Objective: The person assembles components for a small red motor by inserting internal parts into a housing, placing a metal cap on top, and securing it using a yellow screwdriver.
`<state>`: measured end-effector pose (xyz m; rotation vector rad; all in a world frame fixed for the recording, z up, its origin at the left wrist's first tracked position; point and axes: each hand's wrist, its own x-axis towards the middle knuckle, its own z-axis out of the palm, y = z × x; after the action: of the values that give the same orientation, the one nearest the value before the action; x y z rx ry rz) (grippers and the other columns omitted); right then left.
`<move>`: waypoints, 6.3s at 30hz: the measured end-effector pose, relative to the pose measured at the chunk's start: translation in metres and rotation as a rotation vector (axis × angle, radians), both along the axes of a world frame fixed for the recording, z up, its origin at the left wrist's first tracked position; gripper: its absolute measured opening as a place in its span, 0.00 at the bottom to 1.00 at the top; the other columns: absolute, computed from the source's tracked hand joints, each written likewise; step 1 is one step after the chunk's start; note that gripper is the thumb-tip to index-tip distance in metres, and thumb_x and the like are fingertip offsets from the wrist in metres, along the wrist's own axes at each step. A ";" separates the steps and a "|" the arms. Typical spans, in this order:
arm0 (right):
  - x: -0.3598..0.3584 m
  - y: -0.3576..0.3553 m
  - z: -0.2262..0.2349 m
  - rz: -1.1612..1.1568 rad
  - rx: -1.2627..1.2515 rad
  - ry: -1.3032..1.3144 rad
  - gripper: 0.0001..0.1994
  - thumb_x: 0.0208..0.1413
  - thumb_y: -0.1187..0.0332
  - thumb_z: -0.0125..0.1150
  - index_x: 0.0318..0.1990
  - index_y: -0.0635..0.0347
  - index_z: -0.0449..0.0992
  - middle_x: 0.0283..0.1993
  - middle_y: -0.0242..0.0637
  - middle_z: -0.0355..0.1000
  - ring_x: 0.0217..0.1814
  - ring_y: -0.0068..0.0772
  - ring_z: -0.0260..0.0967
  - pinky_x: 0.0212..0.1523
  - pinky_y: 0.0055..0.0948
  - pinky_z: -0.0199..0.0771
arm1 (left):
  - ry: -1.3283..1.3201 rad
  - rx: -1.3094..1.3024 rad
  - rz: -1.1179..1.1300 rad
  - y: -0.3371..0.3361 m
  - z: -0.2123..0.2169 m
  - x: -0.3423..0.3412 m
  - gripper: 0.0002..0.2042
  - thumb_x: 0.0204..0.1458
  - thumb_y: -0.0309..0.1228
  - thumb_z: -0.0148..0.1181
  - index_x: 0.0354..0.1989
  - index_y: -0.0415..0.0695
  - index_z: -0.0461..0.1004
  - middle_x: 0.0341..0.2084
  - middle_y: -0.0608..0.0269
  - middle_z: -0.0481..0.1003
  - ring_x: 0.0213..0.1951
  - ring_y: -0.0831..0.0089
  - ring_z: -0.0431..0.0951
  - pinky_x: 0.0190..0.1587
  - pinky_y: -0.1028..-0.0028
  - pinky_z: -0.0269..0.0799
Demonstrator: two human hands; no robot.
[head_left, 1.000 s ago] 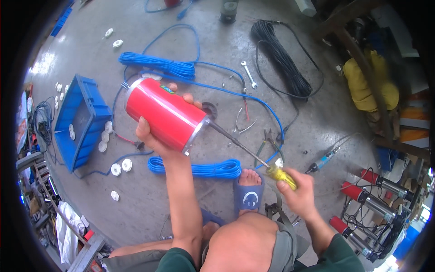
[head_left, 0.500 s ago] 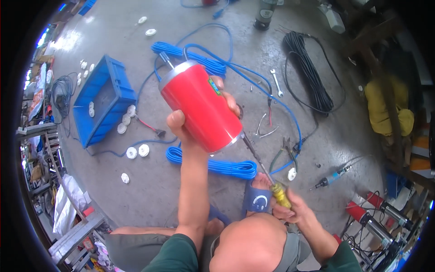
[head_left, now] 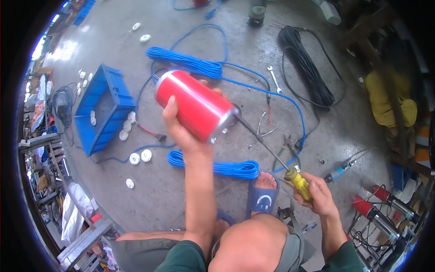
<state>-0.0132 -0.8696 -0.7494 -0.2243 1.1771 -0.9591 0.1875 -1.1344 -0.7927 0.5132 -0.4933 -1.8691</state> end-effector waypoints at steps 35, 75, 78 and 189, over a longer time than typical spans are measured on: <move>-0.037 -0.045 -0.026 0.346 -0.965 1.740 0.28 0.44 0.58 0.77 0.54 0.58 0.82 0.33 0.37 0.75 0.27 0.37 0.72 0.28 0.34 0.71 | -0.295 0.302 0.439 0.002 0.003 -0.004 0.29 0.52 0.47 0.67 0.54 0.39 0.67 0.45 0.48 0.76 0.44 0.48 0.80 0.49 0.49 0.80; 0.035 0.012 -0.068 0.324 0.033 -0.466 0.28 0.66 0.38 0.54 0.31 0.56 0.65 0.19 0.23 0.54 0.18 0.17 0.47 0.18 0.22 0.45 | -0.008 -0.144 -0.201 0.004 -0.031 -0.020 0.44 0.46 0.64 0.63 0.60 0.38 0.65 0.38 0.46 0.79 0.40 0.53 0.82 0.44 0.55 0.82; 0.011 0.004 -0.065 0.291 0.073 -0.673 0.28 0.71 0.41 0.47 0.36 0.62 0.70 0.19 0.24 0.58 0.16 0.15 0.51 0.16 0.19 0.49 | -0.004 -0.123 -0.109 0.003 -0.028 -0.029 0.44 0.47 0.66 0.62 0.60 0.39 0.64 0.41 0.47 0.76 0.41 0.51 0.82 0.44 0.54 0.82; -0.122 0.104 -0.202 0.384 0.360 1.788 0.21 0.53 0.62 0.72 0.53 0.60 0.78 0.42 0.54 0.76 0.43 0.62 0.77 0.44 0.51 0.77 | -1.204 -0.611 0.293 0.027 -0.181 0.076 0.47 0.35 0.35 0.84 0.63 0.38 0.59 0.53 0.50 0.68 0.54 0.59 0.74 0.57 0.63 0.71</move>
<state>-0.1356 -0.7660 -0.9512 -1.0924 2.7158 0.0622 0.2633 -1.1075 -0.9735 1.1750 -1.5995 -0.8696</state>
